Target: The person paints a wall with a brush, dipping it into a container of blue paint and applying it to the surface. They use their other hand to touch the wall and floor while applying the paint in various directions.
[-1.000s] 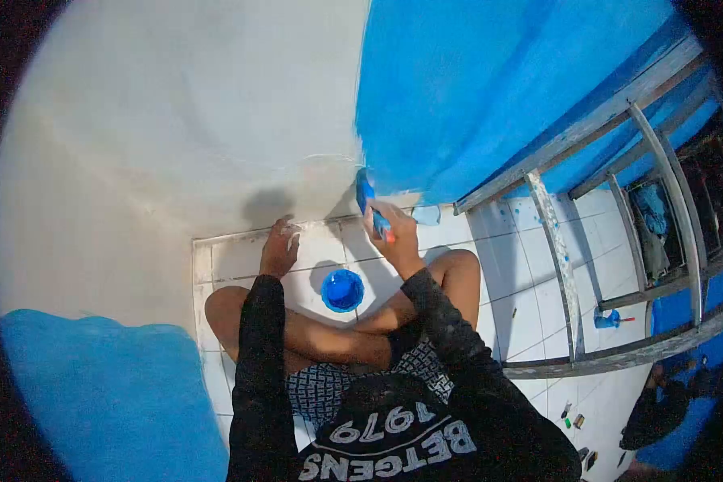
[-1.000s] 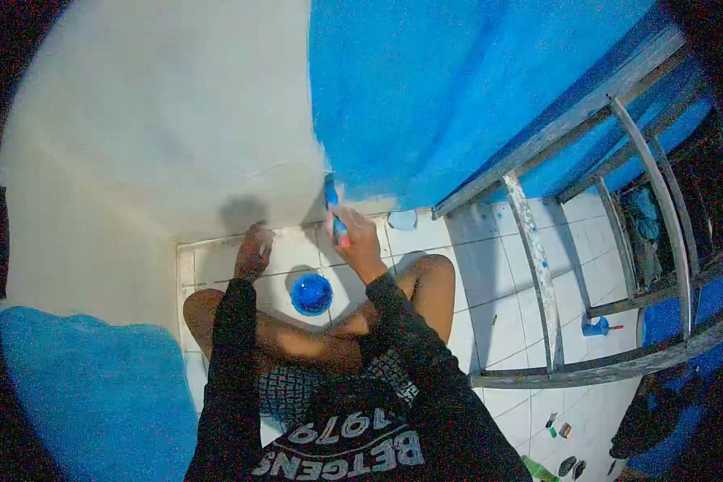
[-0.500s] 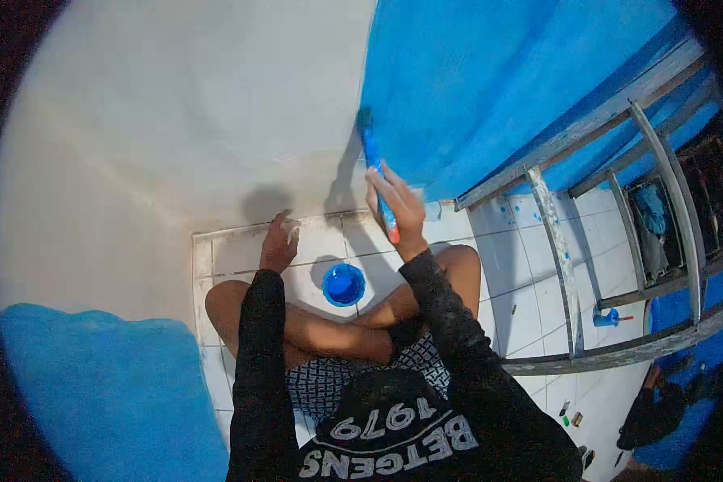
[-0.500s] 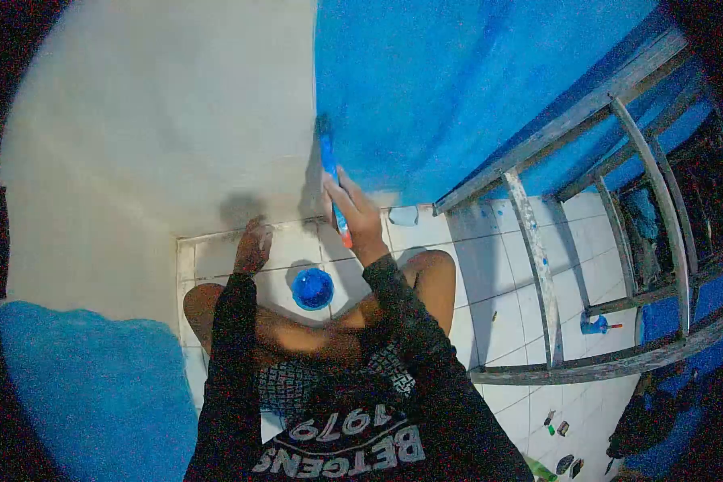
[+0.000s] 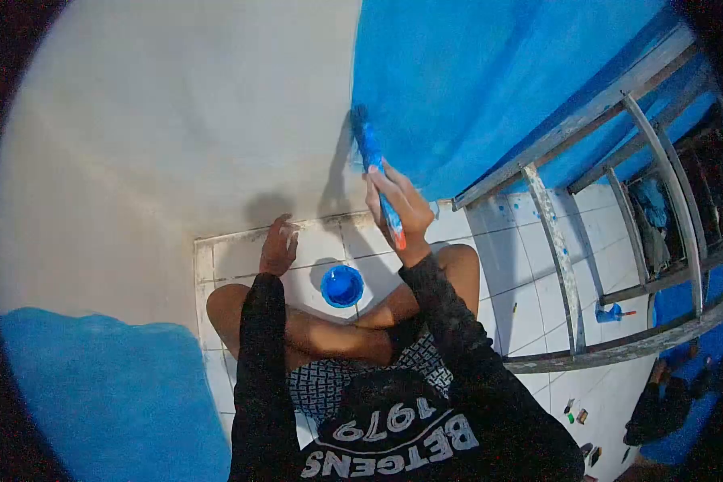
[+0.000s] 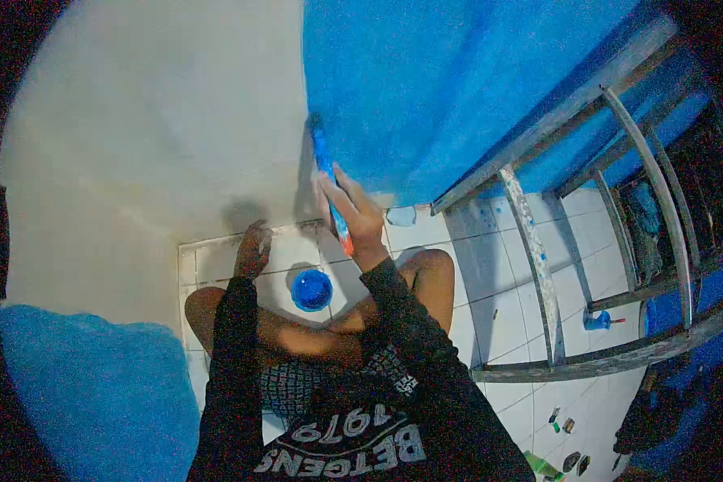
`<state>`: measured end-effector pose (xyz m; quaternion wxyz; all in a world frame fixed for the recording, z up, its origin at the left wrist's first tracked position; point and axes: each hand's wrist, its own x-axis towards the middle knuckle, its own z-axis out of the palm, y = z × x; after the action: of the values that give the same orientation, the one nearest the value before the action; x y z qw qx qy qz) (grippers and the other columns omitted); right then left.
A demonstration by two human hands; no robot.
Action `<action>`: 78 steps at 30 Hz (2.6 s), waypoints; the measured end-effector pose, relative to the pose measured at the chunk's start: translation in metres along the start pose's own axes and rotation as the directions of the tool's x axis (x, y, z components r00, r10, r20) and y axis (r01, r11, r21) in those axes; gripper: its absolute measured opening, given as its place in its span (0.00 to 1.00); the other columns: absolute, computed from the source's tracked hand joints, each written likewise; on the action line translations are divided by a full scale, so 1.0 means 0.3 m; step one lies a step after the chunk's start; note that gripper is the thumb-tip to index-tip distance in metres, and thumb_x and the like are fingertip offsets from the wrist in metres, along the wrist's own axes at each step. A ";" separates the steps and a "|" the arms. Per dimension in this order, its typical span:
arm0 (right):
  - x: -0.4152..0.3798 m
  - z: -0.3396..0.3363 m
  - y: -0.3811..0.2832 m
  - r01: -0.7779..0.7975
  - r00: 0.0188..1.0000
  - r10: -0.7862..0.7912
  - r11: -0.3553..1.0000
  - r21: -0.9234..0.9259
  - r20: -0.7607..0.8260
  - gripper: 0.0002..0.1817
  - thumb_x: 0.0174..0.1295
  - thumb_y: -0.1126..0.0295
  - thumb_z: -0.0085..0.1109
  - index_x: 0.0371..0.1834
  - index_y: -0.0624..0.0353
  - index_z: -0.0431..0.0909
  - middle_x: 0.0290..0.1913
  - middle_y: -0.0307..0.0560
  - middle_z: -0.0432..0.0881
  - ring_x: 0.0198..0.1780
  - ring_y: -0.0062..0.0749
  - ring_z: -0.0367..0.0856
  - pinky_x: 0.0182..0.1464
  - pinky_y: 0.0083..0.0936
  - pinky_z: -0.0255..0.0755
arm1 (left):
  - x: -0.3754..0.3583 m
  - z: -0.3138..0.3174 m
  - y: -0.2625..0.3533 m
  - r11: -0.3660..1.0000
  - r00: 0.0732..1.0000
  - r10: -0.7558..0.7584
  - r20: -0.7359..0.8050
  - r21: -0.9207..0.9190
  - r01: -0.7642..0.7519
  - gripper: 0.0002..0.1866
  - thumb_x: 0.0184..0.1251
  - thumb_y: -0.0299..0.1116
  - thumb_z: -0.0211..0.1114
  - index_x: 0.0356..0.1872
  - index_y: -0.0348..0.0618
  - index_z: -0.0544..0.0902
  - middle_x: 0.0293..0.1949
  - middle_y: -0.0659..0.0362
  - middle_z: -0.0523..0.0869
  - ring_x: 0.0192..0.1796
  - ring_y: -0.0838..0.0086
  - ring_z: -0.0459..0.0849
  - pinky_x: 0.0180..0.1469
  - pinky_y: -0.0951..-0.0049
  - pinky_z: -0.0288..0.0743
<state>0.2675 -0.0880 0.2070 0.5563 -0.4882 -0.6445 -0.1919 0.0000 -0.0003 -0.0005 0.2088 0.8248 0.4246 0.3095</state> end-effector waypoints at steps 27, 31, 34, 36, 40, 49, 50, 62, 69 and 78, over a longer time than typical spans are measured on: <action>-0.349 0.098 0.110 -0.157 0.943 0.154 0.988 -0.013 0.294 0.18 0.56 0.80 0.68 0.51 0.59 0.82 0.48 0.56 0.84 0.43 0.52 0.87 0.42 0.34 0.82 | -0.003 -0.003 -0.012 0.988 0.989 0.141 -0.043 0.075 -0.138 0.13 0.68 0.26 0.62 0.53 0.39 0.78 0.63 0.45 0.75 0.66 0.48 0.75 0.68 0.53 0.71; -0.402 0.058 0.084 -0.245 0.876 0.211 0.969 0.023 0.433 0.18 0.56 0.80 0.68 0.51 0.59 0.82 0.46 0.55 0.84 0.41 0.51 0.87 0.41 0.33 0.82 | -0.005 0.000 -0.004 0.989 0.991 0.130 -0.035 0.082 -0.127 0.16 0.66 0.24 0.62 0.55 0.43 0.78 0.65 0.45 0.75 0.68 0.47 0.73 0.70 0.52 0.69; -0.319 0.011 0.013 -0.178 0.956 0.141 0.976 0.123 0.258 0.19 0.55 0.81 0.70 0.51 0.59 0.83 0.49 0.56 0.86 0.44 0.46 0.90 0.43 0.32 0.83 | 0.006 0.002 0.004 0.978 0.974 0.198 -0.114 0.086 -0.189 0.09 0.68 0.27 0.62 0.47 0.38 0.81 0.62 0.46 0.76 0.62 0.48 0.77 0.64 0.55 0.74; -0.219 0.004 -0.019 -0.128 0.980 0.112 0.988 0.090 0.165 0.19 0.54 0.81 0.70 0.51 0.58 0.84 0.50 0.56 0.86 0.44 0.45 0.90 0.43 0.31 0.83 | 0.007 0.003 0.001 0.985 0.984 0.159 -0.078 0.083 -0.152 0.09 0.68 0.27 0.62 0.47 0.39 0.81 0.62 0.46 0.76 0.62 0.48 0.77 0.64 0.55 0.74; -0.056 0.055 0.008 0.020 0.996 -0.021 1.000 -0.009 -0.089 0.20 0.53 0.82 0.71 0.50 0.56 0.85 0.52 0.57 0.86 0.45 0.44 0.90 0.43 0.30 0.83 | 0.002 -0.002 0.017 0.996 0.997 0.068 -0.025 0.056 -0.067 0.10 0.67 0.27 0.63 0.48 0.40 0.81 0.63 0.48 0.76 0.62 0.49 0.78 0.63 0.55 0.75; -0.374 0.098 0.110 -0.169 0.951 0.135 0.980 0.103 0.278 0.26 0.53 0.81 0.68 0.58 0.56 0.79 0.54 0.55 0.83 0.46 0.50 0.87 0.44 0.36 0.81 | 0.003 0.020 -0.031 0.994 0.994 0.109 -0.028 0.011 -0.109 0.14 0.67 0.25 0.63 0.53 0.42 0.79 0.65 0.44 0.76 0.69 0.47 0.73 0.70 0.53 0.69; -0.421 0.099 0.121 -0.248 0.888 0.204 0.967 0.055 0.412 0.28 0.54 0.80 0.65 0.62 0.53 0.77 0.57 0.56 0.80 0.48 0.53 0.86 0.46 0.39 0.81 | -0.001 0.022 -0.027 0.993 0.993 0.114 -0.024 0.009 -0.114 0.14 0.67 0.25 0.63 0.53 0.42 0.79 0.65 0.44 0.76 0.69 0.47 0.73 0.70 0.53 0.69; -0.216 0.004 -0.007 -0.185 0.977 0.179 0.981 0.049 0.117 0.20 0.55 0.81 0.69 0.53 0.56 0.84 0.53 0.56 0.85 0.47 0.47 0.88 0.47 0.31 0.81 | -0.005 0.011 -0.012 0.993 0.994 0.111 0.004 0.051 -0.111 0.12 0.68 0.27 0.63 0.51 0.43 0.80 0.65 0.46 0.76 0.68 0.47 0.73 0.71 0.54 0.69; -0.435 0.068 0.147 -0.269 0.914 0.237 0.962 0.053 0.328 0.24 0.54 0.81 0.66 0.56 0.56 0.79 0.55 0.57 0.80 0.48 0.56 0.85 0.47 0.37 0.80 | 0.007 -0.009 0.031 0.992 0.997 0.078 0.010 0.097 -0.078 0.09 0.66 0.26 0.63 0.47 0.41 0.82 0.64 0.48 0.75 0.65 0.52 0.76 0.67 0.56 0.74; -0.533 0.062 0.157 -0.321 0.852 0.280 0.947 0.018 0.442 0.21 0.58 0.80 0.64 0.56 0.56 0.77 0.50 0.55 0.80 0.44 0.56 0.85 0.44 0.40 0.79 | 0.005 -0.003 0.001 0.992 0.995 0.099 -0.008 0.084 -0.098 0.10 0.67 0.28 0.64 0.48 0.40 0.81 0.64 0.47 0.75 0.67 0.52 0.74 0.68 0.55 0.72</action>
<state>0.2821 -0.1187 0.0427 0.4435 -0.5874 -0.6757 0.0409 0.0002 0.0008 0.0008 0.1558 0.8509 0.3971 0.3065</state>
